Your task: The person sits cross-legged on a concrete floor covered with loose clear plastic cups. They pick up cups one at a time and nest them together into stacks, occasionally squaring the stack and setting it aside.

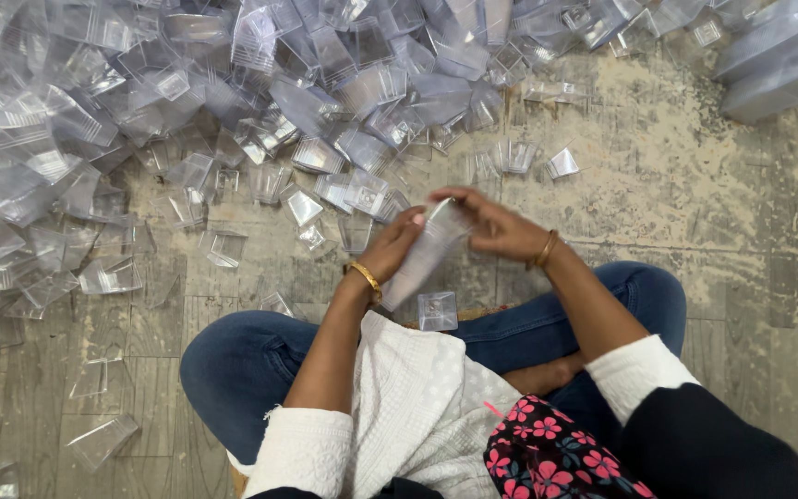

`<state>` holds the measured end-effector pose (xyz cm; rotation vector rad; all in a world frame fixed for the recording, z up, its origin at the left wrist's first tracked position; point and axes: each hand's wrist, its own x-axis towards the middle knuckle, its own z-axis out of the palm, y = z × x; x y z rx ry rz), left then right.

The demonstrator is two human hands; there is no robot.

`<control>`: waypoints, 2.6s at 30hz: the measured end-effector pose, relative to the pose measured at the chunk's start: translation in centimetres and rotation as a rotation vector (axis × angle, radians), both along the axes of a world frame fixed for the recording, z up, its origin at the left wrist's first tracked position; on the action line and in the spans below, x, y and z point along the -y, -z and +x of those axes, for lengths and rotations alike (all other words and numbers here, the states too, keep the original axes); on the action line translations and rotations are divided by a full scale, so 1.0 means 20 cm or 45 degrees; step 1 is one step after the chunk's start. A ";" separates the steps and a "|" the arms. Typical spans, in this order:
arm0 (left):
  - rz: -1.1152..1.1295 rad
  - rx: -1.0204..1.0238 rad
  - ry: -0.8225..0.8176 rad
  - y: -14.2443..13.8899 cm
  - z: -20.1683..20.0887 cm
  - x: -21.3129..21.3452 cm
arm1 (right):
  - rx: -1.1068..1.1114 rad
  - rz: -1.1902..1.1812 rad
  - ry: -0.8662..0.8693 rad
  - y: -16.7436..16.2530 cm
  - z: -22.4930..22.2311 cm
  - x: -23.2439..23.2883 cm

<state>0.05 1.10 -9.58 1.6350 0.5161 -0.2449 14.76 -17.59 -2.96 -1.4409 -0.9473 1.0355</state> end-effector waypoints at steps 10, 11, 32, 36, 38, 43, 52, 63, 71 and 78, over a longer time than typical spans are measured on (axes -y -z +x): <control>-0.120 0.322 -0.134 -0.05 0.01 -0.05 | 1.240 -0.607 0.691 0.14 0.25 -0.06; -0.115 0.302 -0.147 -0.05 0.00 -0.05 | 1.202 -0.636 0.723 0.16 0.28 -0.06; -0.280 0.626 -0.582 -0.19 0.01 -0.05 | -0.943 -0.041 0.275 0.20 -0.46 0.01; -0.207 0.701 -0.654 -0.17 0.02 -0.04 | -0.495 -0.113 0.589 0.24 -0.59 -0.06; -0.427 0.699 -0.688 -0.16 0.02 -0.03 | -0.225 -0.157 0.720 0.20 -0.61 -0.09; -1.130 0.696 -0.739 -0.12 -0.01 -0.05 | 0.435 -0.102 0.665 -0.02 -0.67 -0.07; -1.509 0.416 -0.433 -0.06 -0.02 -0.03 | 1.105 0.286 0.219 -0.20 -0.41 -0.10; -1.230 0.237 -0.412 -0.28 -0.05 0.00 | -0.465 0.368 0.365 -0.14 -0.33 0.03; -0.806 0.108 -0.469 -0.20 -0.04 -0.01 | -1.057 0.751 0.609 -0.05 -0.29 0.12; -0.708 0.048 -0.587 -0.21 -0.14 -0.08 | -0.889 0.655 1.614 0.22 0.43 0.79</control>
